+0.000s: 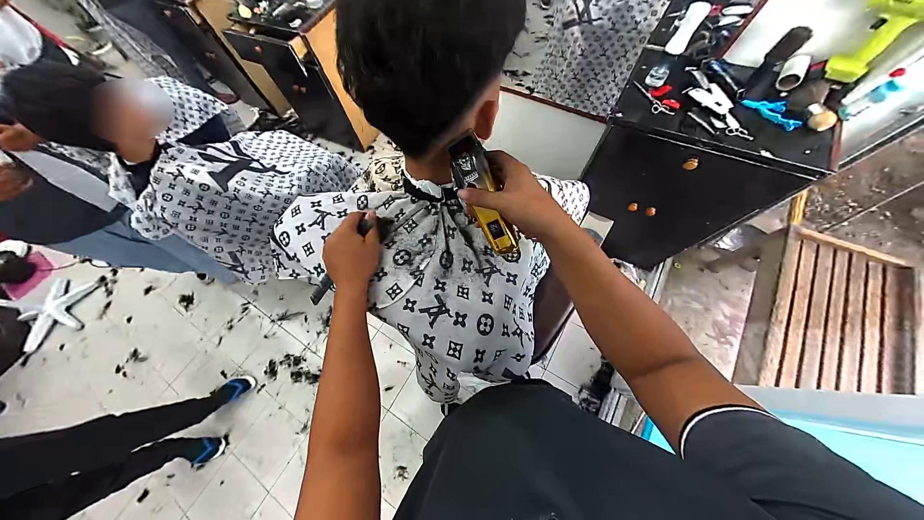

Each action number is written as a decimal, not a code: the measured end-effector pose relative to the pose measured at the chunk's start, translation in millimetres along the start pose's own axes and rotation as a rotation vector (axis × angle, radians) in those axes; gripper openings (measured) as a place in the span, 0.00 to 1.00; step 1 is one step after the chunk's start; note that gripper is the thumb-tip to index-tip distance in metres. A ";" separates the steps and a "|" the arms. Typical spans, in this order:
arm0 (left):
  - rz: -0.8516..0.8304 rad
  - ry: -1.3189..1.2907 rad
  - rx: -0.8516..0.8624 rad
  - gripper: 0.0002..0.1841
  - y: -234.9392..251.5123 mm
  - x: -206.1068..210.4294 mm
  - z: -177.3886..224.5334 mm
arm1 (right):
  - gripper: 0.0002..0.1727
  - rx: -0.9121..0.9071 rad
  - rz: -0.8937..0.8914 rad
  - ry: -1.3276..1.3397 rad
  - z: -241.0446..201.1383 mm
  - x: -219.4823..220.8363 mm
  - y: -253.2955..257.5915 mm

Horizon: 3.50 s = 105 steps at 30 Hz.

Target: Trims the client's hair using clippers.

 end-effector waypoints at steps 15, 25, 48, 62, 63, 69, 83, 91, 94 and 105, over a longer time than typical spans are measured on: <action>0.013 0.005 -0.008 0.29 -0.3 0.0 -0.5 | 0.39 -0.115 0.020 -0.145 -17.9 -7.5 1.5; 0.033 0.026 0.024 0.30 0.0 -2.4 3.8 | 0.36 -0.104 -0.025 -0.138 -20.6 -7.3 -0.5; 0.037 0.017 0.011 0.29 1.0 -1.6 1.3 | 0.31 -0.089 -0.189 -0.083 -32.0 -22.0 3.9; 0.067 0.021 0.017 0.27 2.3 -2.9 2.3 | 0.29 0.215 -0.327 0.547 67.1 4.7 -59.2; 0.042 -0.008 0.017 0.27 3.3 -3.4 1.6 | 0.28 0.256 -0.328 0.565 72.6 10.1 -62.9; -0.138 -0.312 0.204 0.22 23.9 -21.9 13.0 | 0.27 0.265 -0.186 0.482 65.1 37.5 -69.6; -0.543 -0.591 0.738 0.17 17.6 -33.2 81.9 | 0.38 0.233 0.140 -0.125 21.4 122.2 -69.0; -0.669 -0.537 0.714 0.21 10.7 -37.8 86.1 | 0.36 0.206 0.059 -0.088 22.1 124.5 -63.9; -0.678 -0.557 0.740 0.20 8.9 -39.7 89.4 | 0.40 0.195 0.088 -0.034 27.3 122.9 -68.2; 0.051 -0.573 1.153 0.20 105.4 -169.4 166.2 | 0.31 0.044 0.400 0.490 30.0 135.1 -62.4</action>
Point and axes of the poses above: each hand's wrist, its own y-axis towards the middle knuckle, its own x-axis out of the palm, z = x × y, the point moved 10 cm from there along y, towards the middle knuckle, and after that the axes turned 5 degrees about x, right-handed, at the moved point
